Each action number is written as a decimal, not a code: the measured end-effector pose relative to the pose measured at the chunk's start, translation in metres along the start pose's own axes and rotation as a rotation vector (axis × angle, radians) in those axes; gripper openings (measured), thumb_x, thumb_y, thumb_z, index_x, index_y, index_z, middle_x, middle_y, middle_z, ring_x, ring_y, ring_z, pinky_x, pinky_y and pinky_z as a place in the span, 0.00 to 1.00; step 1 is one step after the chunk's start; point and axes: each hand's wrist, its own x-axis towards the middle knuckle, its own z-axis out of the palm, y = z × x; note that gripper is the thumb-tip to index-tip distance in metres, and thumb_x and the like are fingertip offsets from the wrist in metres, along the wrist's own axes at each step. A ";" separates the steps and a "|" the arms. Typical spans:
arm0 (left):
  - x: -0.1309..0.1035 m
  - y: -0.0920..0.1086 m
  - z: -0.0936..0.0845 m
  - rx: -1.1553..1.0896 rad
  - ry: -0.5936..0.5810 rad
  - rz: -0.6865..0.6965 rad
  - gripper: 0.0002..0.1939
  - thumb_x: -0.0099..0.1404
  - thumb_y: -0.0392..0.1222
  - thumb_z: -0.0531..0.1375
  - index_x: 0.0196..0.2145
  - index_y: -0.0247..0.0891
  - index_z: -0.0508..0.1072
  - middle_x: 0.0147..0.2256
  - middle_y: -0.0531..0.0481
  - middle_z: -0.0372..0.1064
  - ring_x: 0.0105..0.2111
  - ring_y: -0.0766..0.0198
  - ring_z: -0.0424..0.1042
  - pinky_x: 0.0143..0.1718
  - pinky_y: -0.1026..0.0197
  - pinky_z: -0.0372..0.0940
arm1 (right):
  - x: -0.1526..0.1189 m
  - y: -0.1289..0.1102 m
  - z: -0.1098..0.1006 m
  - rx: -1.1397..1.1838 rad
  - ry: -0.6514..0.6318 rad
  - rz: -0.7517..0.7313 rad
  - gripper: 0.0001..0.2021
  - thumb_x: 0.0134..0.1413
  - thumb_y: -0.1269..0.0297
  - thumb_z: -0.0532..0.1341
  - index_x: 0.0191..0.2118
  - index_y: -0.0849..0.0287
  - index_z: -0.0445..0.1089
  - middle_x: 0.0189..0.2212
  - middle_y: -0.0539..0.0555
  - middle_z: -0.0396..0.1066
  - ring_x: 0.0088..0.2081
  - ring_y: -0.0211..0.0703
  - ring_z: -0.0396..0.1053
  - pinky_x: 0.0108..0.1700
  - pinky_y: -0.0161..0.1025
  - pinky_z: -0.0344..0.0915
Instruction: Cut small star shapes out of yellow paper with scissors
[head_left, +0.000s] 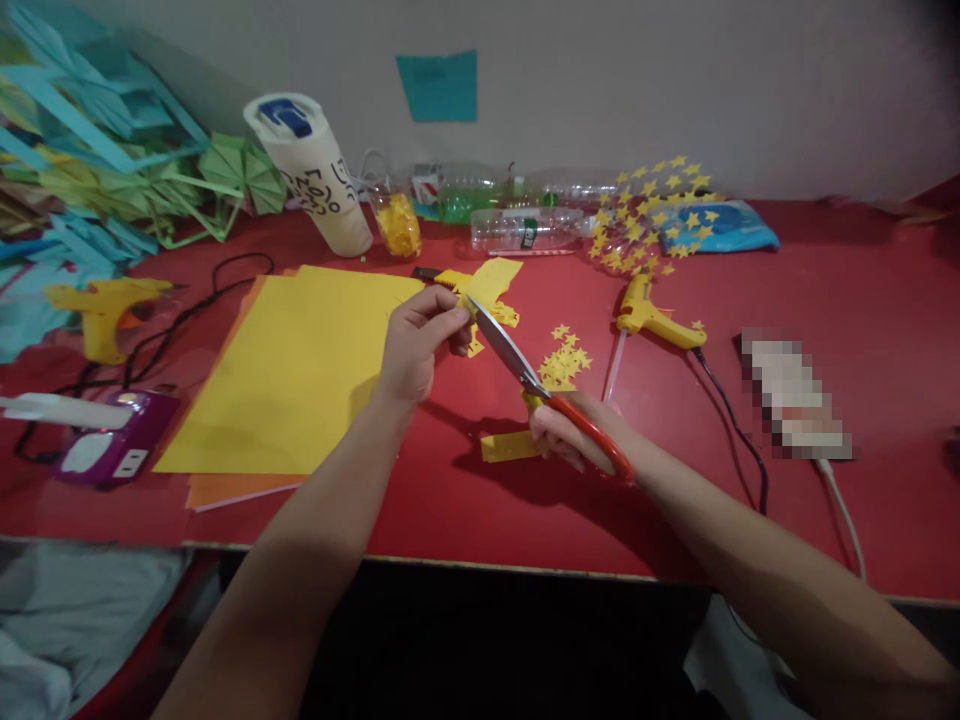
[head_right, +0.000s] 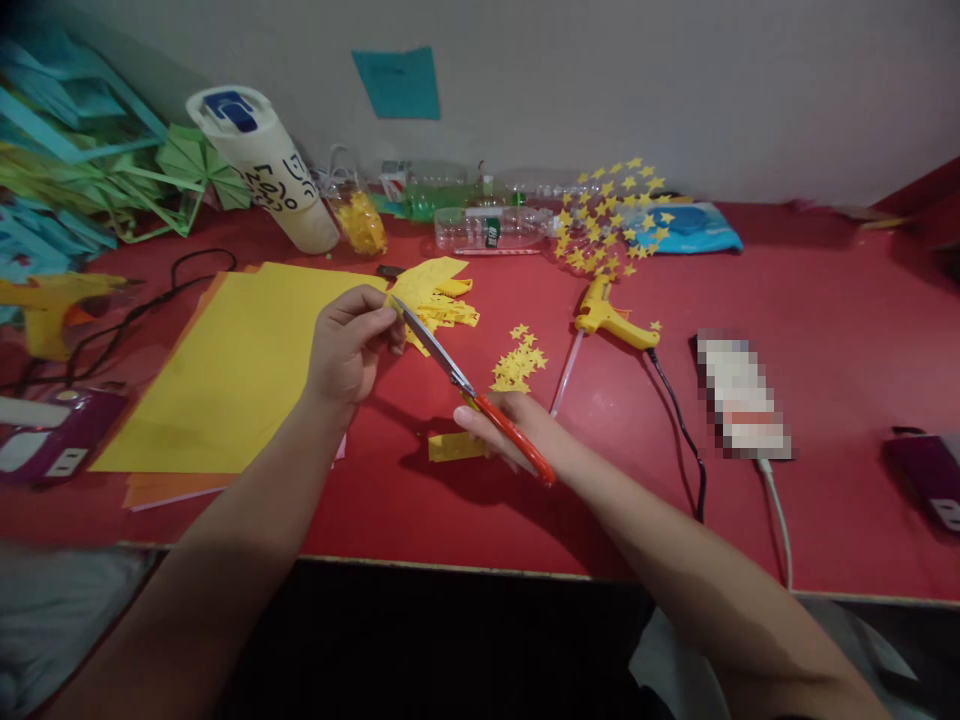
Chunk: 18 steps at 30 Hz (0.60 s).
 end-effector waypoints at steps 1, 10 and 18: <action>0.000 0.000 0.000 -0.003 -0.003 0.000 0.06 0.51 0.37 0.61 0.20 0.38 0.67 0.16 0.58 0.65 0.15 0.75 0.63 0.18 0.70 0.62 | 0.000 0.000 0.000 -0.002 0.003 0.006 0.20 0.55 0.46 0.58 0.24 0.59 0.63 0.15 0.46 0.64 0.13 0.28 0.55 0.16 0.30 0.54; 0.000 -0.001 0.001 -0.011 0.001 0.019 0.05 0.51 0.35 0.60 0.20 0.38 0.68 0.15 0.58 0.65 0.15 0.75 0.63 0.18 0.70 0.62 | 0.000 -0.003 0.000 -0.034 0.012 0.019 0.19 0.56 0.50 0.58 0.23 0.59 0.62 0.15 0.45 0.62 0.12 0.28 0.55 0.16 0.30 0.55; -0.001 -0.002 0.001 0.022 0.008 0.025 0.05 0.51 0.36 0.60 0.20 0.38 0.67 0.15 0.58 0.65 0.15 0.75 0.63 0.18 0.70 0.62 | 0.000 0.000 -0.001 -0.032 0.000 -0.053 0.23 0.54 0.43 0.58 0.24 0.59 0.61 0.17 0.47 0.65 0.12 0.27 0.55 0.15 0.29 0.54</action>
